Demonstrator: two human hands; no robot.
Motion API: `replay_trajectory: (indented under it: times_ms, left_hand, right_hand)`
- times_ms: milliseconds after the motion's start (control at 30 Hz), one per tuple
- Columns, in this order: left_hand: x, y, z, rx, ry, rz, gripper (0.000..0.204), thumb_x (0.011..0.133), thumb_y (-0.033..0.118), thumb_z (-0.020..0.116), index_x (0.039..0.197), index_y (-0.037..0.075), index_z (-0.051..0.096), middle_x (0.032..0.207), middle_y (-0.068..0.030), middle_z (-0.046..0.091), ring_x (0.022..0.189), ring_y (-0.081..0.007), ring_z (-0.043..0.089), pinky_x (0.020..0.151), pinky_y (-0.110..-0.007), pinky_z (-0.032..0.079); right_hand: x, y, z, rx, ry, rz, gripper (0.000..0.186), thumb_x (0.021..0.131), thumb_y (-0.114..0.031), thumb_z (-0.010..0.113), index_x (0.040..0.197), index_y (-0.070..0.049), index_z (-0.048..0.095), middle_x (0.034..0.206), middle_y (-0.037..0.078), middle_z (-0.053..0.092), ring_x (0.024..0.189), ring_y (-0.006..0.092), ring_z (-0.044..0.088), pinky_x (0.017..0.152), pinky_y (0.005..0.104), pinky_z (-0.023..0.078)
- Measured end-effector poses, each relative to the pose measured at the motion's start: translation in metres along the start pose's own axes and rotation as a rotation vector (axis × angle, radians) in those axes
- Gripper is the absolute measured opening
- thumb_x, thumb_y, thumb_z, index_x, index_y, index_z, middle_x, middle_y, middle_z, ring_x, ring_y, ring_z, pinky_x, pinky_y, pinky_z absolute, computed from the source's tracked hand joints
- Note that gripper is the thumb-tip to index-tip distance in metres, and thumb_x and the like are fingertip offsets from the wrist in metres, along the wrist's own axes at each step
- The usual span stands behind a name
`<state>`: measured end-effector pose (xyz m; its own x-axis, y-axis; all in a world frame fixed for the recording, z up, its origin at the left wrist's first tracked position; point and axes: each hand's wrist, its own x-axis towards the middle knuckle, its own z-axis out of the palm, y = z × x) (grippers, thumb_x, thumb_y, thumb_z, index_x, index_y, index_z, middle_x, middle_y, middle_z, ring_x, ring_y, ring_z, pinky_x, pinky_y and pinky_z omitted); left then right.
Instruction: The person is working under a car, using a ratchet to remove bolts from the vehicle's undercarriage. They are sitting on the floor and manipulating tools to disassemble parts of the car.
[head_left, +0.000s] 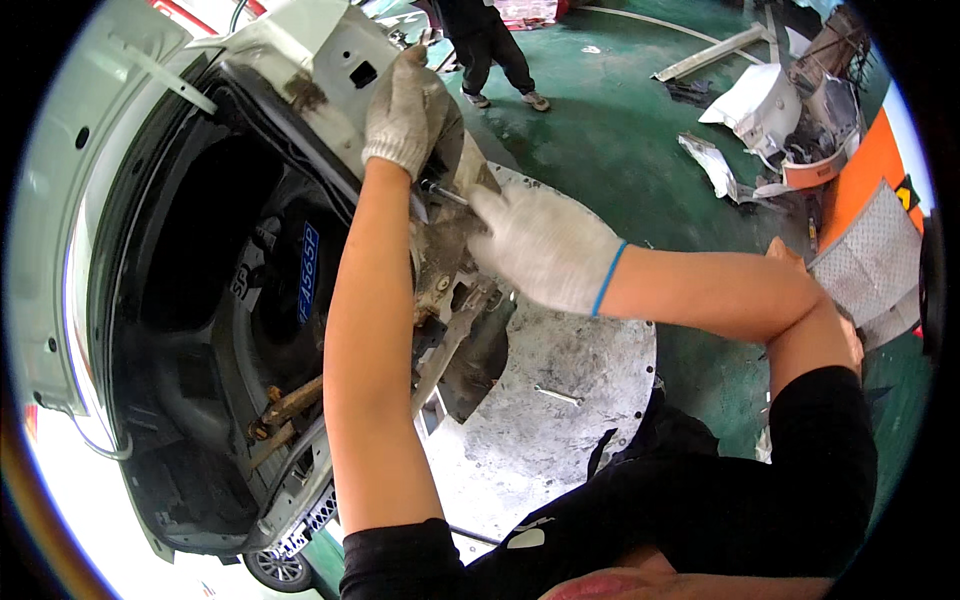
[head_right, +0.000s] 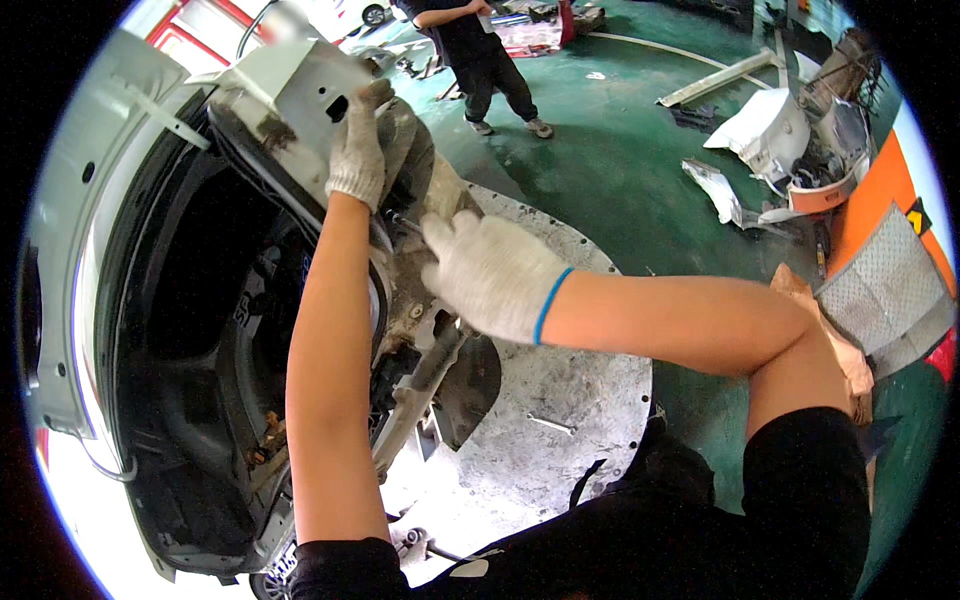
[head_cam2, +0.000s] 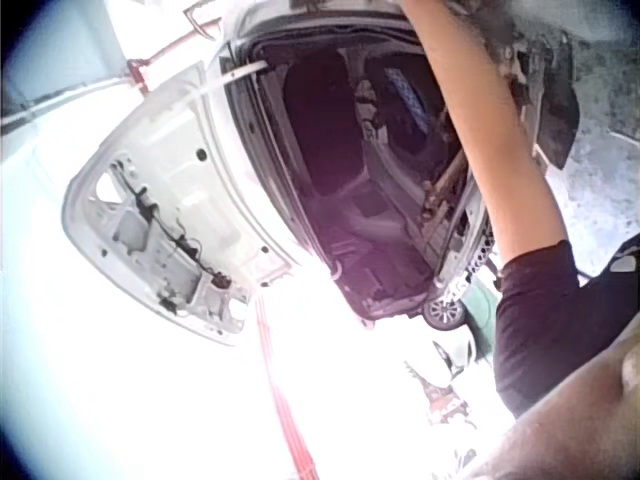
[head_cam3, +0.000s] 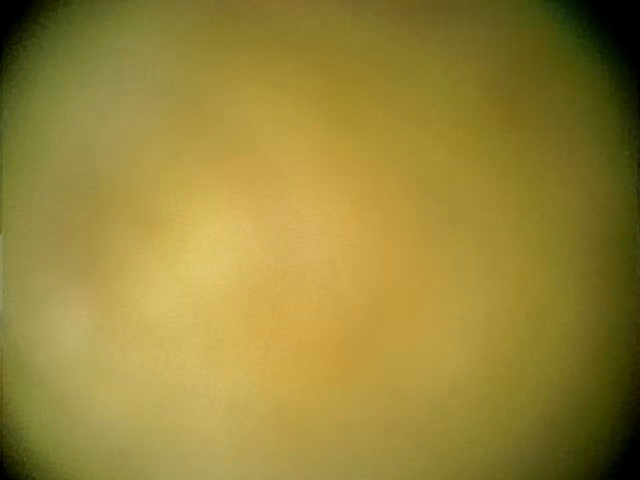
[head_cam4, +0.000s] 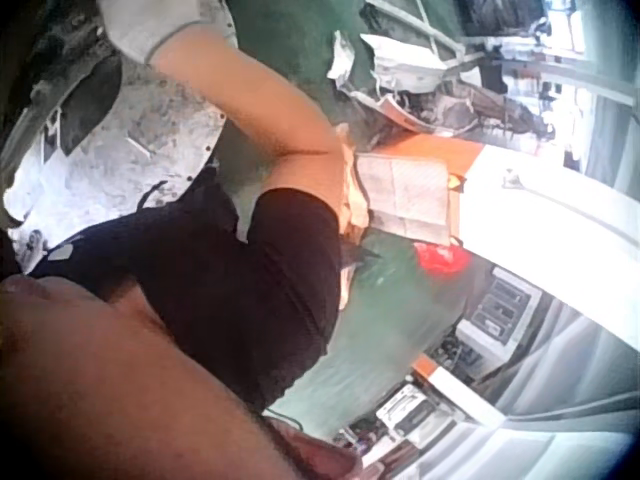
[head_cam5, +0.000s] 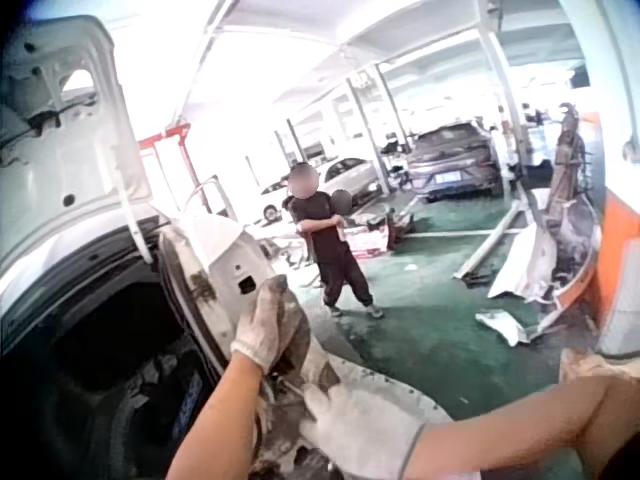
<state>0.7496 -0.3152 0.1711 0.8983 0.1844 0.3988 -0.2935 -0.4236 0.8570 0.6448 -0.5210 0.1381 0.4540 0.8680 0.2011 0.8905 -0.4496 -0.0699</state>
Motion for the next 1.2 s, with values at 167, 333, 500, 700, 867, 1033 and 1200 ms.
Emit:
replay_trajectory:
  times_ms: [167,333,500,700,867,1033,1200]
  left_hand:
    - [0.014,-0.003,0.004,-0.024,-0.026,0.04,0.081,0.106,0.07,0.045,0.143,0.001,0.062,0.138,-0.0136,0.066,0.125,-0.0225,0.059,0.109,-0.036,0.045]
    - [0.015,-0.009,-0.002,-0.149,-0.041,-0.022,0.077,0.105,0.068,0.051,0.141,0.0,0.064,0.129,-0.0086,0.066,0.114,-0.018,0.058,0.101,-0.032,0.05]
    - [0.009,-0.005,0.008,-0.001,0.029,0.055,0.074,0.107,0.065,0.047,0.138,0.001,0.066,0.131,-0.0105,0.067,0.118,-0.021,0.061,0.107,-0.035,0.046]
    - [0.024,-0.025,-0.001,0.012,-0.028,-0.029,0.075,0.105,0.068,0.049,0.14,0.005,0.066,0.135,-0.0116,0.067,0.122,-0.0219,0.063,0.103,-0.033,0.049]
    - [0.025,-0.009,0.002,0.107,-0.051,-0.055,0.068,0.107,0.058,0.055,0.141,-0.001,0.062,0.138,-0.0126,0.066,0.125,-0.0209,0.062,0.102,-0.032,0.049]
    - [0.025,-0.01,-0.001,0.269,-0.011,-0.028,0.06,0.105,0.042,0.063,0.143,-0.005,0.06,0.14,-0.0154,0.066,0.126,-0.0229,0.062,0.106,-0.034,0.049]
    - [0.022,0.004,0.017,0.86,-0.075,-0.061,0.063,0.095,0.039,0.073,0.141,-0.003,0.063,0.135,-0.0207,0.07,0.124,-0.0321,0.066,0.108,-0.038,0.049]
  right_hand:
    - [-0.001,0.004,0.043,0.768,0.42,0.051,0.021,0.083,-0.002,0.072,0.104,-0.001,0.072,0.119,0.017,0.068,0.1,0.0291,0.071,0.082,0.0419,0.058]
    - [-0.004,-0.013,0.045,1.525,0.493,0.411,0.012,0.087,-0.001,0.063,0.096,-0.005,0.071,0.081,0.003,0.068,0.075,0.0159,0.061,0.072,0.033,0.05]
    - [0.002,-0.013,0.068,2.342,0.623,0.357,0.011,0.084,0.002,0.06,0.089,-0.005,0.067,0.076,0.004,0.062,0.065,0.0123,0.054,0.053,0.0276,0.04]
    - [0.006,-0.024,0.058,2.649,0.832,0.454,0.016,0.075,0.011,0.05,0.084,0.0,0.059,0.078,0.013,0.058,0.056,0.0138,0.044,0.045,0.0233,0.031]
    - [-0.008,-0.001,0.057,2.246,0.527,0.398,0.008,0.088,-0.007,0.062,0.09,-0.001,0.067,0.077,0.006,0.063,0.064,0.0144,0.057,0.057,0.0312,0.046]
    - [-0.027,0.022,0.053,1.741,0.353,0.245,0.015,0.09,-0.014,0.062,0.094,-0.002,0.07,0.078,0.005,0.066,0.069,0.0175,0.058,0.068,0.0377,0.051]
    - [-0.084,0.052,0.09,1.899,0.261,0.081,0.012,0.09,-0.014,0.063,0.093,-0.006,0.07,0.078,0.002,0.067,0.067,0.0112,0.061,0.062,0.0304,0.051]
